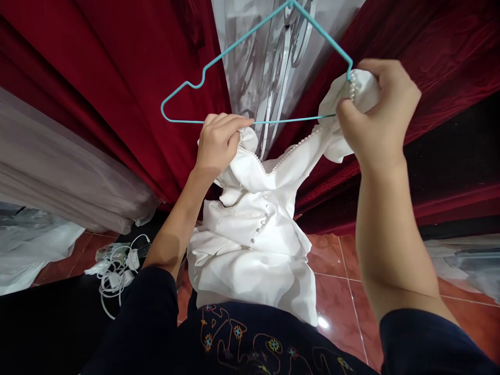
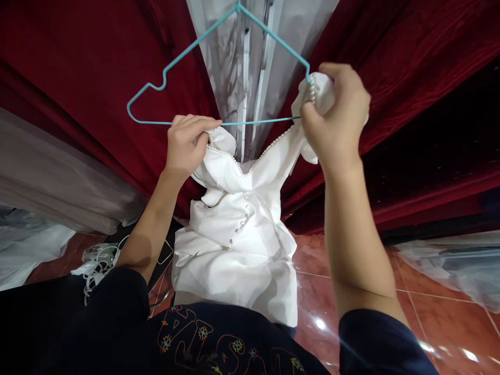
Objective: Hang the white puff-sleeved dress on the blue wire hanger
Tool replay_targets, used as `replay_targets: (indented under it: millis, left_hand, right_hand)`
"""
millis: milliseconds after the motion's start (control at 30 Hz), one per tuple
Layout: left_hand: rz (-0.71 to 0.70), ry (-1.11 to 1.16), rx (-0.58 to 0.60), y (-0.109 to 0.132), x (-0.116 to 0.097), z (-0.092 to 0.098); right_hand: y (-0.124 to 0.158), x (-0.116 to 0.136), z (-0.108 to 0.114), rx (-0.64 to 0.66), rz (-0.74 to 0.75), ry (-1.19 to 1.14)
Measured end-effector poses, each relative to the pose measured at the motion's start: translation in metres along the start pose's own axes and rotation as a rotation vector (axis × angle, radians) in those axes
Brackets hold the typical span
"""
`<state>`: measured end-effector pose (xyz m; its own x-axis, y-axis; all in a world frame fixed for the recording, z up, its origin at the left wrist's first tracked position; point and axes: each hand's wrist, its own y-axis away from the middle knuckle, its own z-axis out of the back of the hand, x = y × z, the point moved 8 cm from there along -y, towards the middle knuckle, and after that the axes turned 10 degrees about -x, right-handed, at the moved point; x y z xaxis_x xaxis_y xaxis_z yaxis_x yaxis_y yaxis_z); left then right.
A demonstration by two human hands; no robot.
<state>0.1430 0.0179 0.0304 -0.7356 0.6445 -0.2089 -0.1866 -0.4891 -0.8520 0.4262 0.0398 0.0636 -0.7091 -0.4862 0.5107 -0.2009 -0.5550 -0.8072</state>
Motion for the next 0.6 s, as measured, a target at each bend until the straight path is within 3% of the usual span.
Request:
replay_targets:
  millis: [167,233,300,367,433,533,600]
  left_hand:
    - [-0.01,0.002,-0.021,-0.003,0.009,0.006]
    - [-0.023,0.021,-0.013,-0.003,0.01,0.008]
    - [-0.022,0.031,-0.005,-0.004,0.01,0.009]
    - [-0.014,0.037,-0.005,-0.004,0.009,0.011]
    - [0.006,0.043,-0.006,-0.005,0.007,0.012]
    - [0.054,0.046,0.014,-0.005,0.007,0.008]
    - [0.086,0.052,0.033,-0.005,0.007,0.003]
  right_hand:
    - [-0.014,-0.022,0.016,-0.221,0.059,0.075]
    - [-0.018,-0.043,0.026,-0.332,-0.018,0.087]
    - [-0.018,-0.069,0.029,-0.342,-0.134,0.1]
    - [-0.011,-0.089,0.023,-0.194,-0.227,0.077]
    - [0.004,-0.093,0.011,0.034,-0.209,0.049]
    - [0.035,-0.063,0.001,0.291,0.006,-0.037]
    - [0.048,-0.03,0.002,0.343,0.151,-0.132]
